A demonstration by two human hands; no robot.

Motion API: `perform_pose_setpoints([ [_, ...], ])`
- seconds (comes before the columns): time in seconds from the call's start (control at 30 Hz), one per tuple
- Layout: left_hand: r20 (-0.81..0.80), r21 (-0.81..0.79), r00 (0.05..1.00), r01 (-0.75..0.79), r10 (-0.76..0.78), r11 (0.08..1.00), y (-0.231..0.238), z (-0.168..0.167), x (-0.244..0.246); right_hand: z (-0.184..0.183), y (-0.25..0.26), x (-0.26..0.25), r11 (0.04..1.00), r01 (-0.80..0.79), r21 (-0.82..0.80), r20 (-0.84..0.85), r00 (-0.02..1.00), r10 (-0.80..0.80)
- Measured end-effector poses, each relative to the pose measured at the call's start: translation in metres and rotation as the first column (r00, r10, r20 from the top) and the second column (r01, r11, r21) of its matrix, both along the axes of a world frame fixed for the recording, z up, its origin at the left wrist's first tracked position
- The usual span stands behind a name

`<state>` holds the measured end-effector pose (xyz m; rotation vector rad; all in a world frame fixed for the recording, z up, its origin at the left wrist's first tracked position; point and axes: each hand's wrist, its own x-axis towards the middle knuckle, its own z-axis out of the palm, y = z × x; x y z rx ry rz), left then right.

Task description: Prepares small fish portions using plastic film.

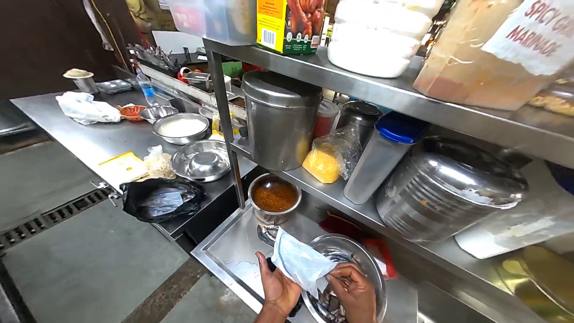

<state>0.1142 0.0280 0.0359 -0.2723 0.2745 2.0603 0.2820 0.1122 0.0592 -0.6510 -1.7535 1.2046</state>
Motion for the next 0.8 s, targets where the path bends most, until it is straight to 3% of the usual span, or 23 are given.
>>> perform_pose_setpoints([
  [0.2,0.006,-0.02,1.0,0.028,-0.028,0.999,0.007,0.004,0.009,-0.007,-0.016,-0.031,0.953,0.19,0.237,0.094,0.972,-0.217],
  [0.37,0.02,0.006,1.0,-0.017,0.017,1.0,0.001,0.005,0.0,0.01,-0.015,-0.02,0.988,0.137,-0.068,0.097,0.987,-0.13],
  [0.5,0.021,0.002,1.0,-0.006,0.006,1.0,0.001,0.004,0.001,0.007,-0.011,-0.022,0.985,0.145,-0.092,0.175,0.976,-0.127],
  [0.57,0.02,0.0,1.0,0.003,-0.003,1.0,0.004,0.001,0.001,0.006,-0.01,-0.031,0.979,0.145,-0.142,0.106,0.986,-0.13],
  [0.7,0.033,-0.001,0.999,0.007,-0.007,1.0,0.003,0.0,0.0,0.017,-0.007,-0.036,0.884,0.095,-0.458,-0.088,0.984,-0.152],
  [0.8,0.034,-0.011,0.999,-0.004,0.005,1.0,0.002,0.003,-0.002,0.008,-0.008,-0.031,0.927,0.105,-0.36,0.052,0.994,-0.092],
])
